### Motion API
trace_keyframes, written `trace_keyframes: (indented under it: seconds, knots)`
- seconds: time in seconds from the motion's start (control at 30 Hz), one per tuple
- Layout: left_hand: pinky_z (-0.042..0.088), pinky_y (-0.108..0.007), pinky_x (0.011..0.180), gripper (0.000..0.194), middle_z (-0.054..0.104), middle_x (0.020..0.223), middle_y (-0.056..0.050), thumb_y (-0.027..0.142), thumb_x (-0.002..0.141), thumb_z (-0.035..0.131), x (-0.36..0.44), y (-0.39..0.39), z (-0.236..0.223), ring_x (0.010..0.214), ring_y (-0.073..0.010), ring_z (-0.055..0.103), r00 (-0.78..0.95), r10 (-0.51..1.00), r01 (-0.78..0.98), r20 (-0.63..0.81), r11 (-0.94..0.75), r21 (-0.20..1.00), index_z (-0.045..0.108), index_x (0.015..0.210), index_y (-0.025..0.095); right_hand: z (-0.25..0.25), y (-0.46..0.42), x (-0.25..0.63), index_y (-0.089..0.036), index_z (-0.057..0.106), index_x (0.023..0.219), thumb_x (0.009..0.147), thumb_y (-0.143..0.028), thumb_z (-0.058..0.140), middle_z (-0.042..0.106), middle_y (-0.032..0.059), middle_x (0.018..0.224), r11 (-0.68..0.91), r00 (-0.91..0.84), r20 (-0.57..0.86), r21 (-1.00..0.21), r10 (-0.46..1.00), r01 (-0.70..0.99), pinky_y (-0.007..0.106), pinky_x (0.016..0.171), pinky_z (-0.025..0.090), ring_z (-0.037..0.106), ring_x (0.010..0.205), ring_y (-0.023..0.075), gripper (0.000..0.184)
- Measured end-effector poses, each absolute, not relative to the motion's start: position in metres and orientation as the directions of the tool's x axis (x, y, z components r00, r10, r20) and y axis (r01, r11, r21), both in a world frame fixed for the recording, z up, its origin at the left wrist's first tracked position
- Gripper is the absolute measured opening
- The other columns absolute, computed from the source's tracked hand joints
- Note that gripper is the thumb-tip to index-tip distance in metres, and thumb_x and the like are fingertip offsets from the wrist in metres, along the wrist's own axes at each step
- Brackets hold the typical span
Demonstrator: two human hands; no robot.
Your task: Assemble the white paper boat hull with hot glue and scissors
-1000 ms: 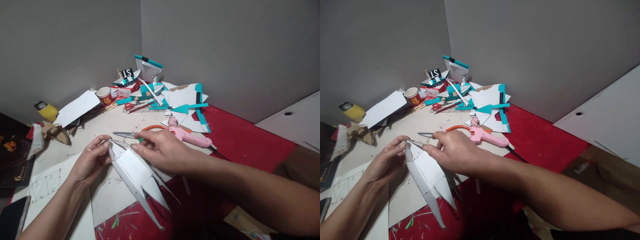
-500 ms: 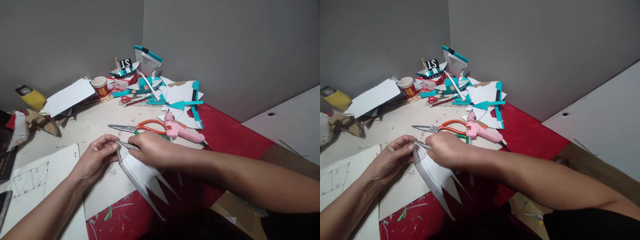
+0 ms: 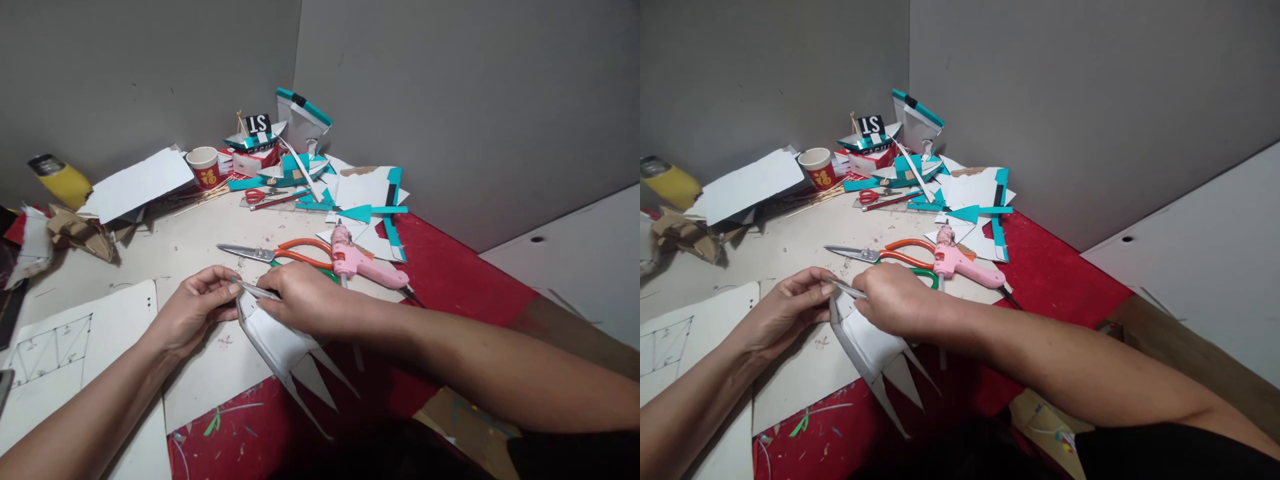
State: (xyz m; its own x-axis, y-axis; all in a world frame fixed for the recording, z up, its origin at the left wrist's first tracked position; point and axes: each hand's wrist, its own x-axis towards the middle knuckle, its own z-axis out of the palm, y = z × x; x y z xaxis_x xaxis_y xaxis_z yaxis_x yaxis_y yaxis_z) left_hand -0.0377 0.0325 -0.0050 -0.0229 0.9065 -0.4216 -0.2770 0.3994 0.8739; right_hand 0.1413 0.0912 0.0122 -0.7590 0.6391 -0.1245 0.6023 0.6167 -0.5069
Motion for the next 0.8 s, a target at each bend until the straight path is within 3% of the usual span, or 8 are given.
trace_keyframes:
  seconds: [0.57, 0.8]
  knots:
    - [0.052, -0.017, 0.054, 0.022, 0.061, 0.069, 0.002, 0.021, 0.067, 0.080, -0.0371, 0.0307, -0.0019, 0.060, -0.0074, 0.058, -0.007, 0.910, -0.246, -0.415, 0.401, 0.883, 0.065, 0.081, 0.015, 0.0096, 0.0885, 0.1392, -0.016, 0.066, 0.077, 0.083, -0.026, 0.053, 0.068, 0.0058, 0.072, 0.630, -0.736, -0.130, -0.432, 0.665, 0.646, 0.026, 0.052, 0.025, 0.056, 0.064, 0.0155, 0.018]
    - [0.050, -0.016, 0.056, 0.020, 0.061, 0.065, 0.003, 0.020, 0.067, 0.080, -0.0372, 0.0300, 0.0011, 0.058, -0.0067, 0.057, -0.010, 0.909, -0.238, -0.416, 0.402, 0.884, 0.065, 0.081, 0.016, 0.0114, 0.0856, 0.1433, -0.016, 0.065, 0.094, 0.085, -0.027, 0.051, 0.071, 0.0091, 0.087, 0.660, -0.753, -0.050, -0.446, 0.656, 0.605, 0.027, 0.057, 0.029, 0.062, 0.078, 0.0200, 0.020]
